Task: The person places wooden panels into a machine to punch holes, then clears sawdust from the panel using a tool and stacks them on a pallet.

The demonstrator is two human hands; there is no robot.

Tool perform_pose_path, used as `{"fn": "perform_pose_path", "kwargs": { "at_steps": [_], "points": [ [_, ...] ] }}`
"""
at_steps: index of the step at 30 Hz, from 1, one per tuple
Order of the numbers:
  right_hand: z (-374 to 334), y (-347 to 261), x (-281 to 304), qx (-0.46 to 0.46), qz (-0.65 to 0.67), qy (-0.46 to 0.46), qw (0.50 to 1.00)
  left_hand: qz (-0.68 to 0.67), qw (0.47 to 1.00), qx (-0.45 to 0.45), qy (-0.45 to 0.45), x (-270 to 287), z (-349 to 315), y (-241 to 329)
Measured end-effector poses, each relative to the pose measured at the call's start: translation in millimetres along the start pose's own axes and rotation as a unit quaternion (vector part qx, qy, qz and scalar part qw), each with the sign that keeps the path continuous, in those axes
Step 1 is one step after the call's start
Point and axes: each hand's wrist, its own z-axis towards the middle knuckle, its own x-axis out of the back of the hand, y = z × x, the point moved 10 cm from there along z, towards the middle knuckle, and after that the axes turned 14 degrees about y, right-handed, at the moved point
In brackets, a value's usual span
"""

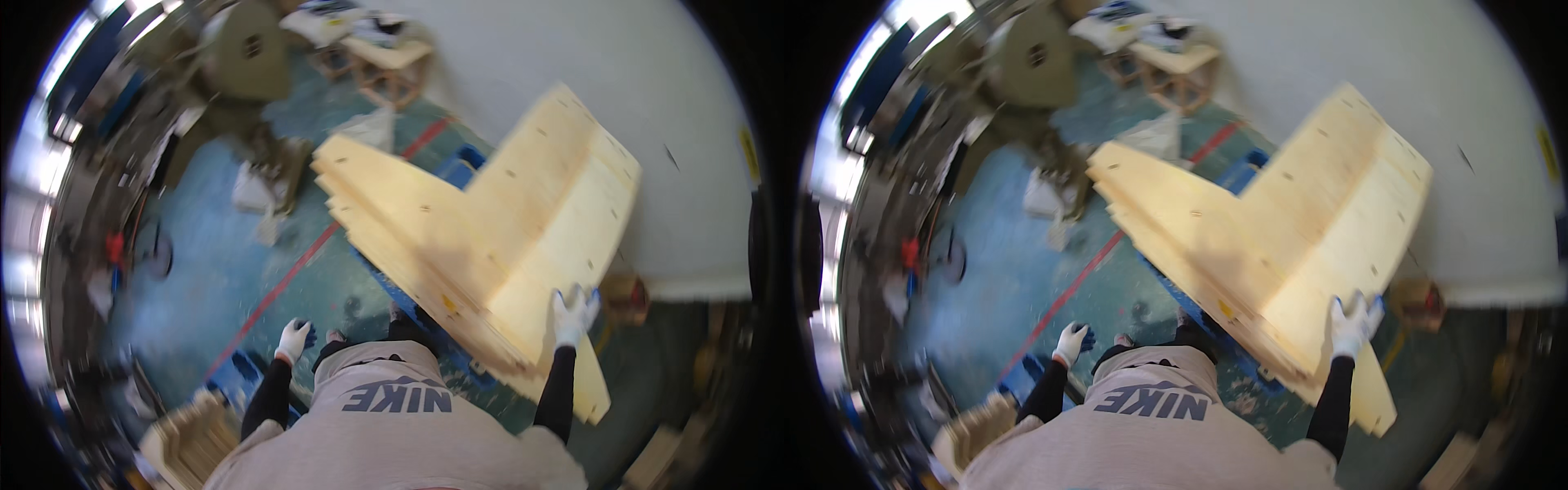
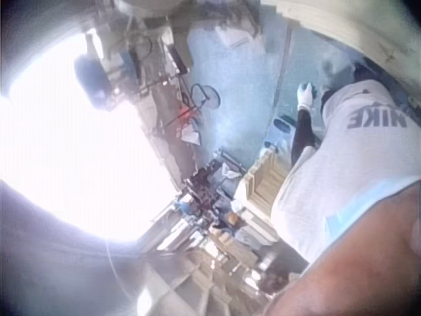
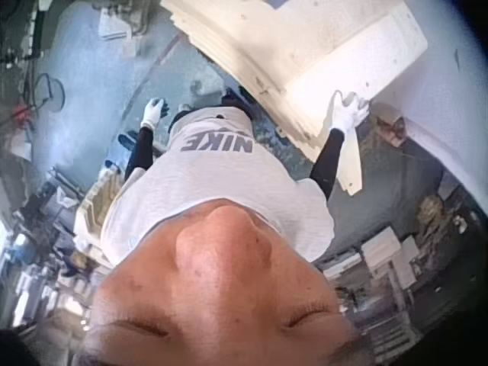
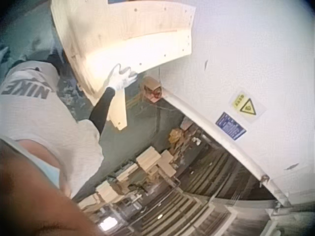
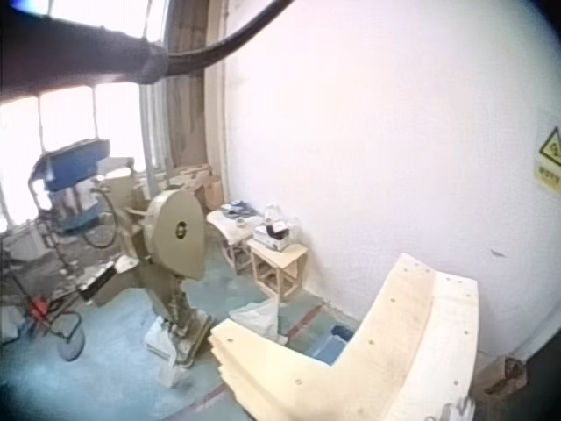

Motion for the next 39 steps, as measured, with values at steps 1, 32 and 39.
{"fn": "perform_pose_path", "kwargs": {
  "at_steps": [1,32,39],
  "points": [
    [0,-1,-1,0.021,0.033,0.064,0.997,0.030,0.999,-0.036,0.012,4,-7,8],
    [-727,-761,64,0.439,0.207,-0.606,0.630,-0.019,0.580,0.296,0.759,1058,-137,-358],
    [-831,-844,75,0.506,0.230,-0.651,0.516,-0.116,0.541,0.164,0.817,974,-192,-370]
  ]
}}
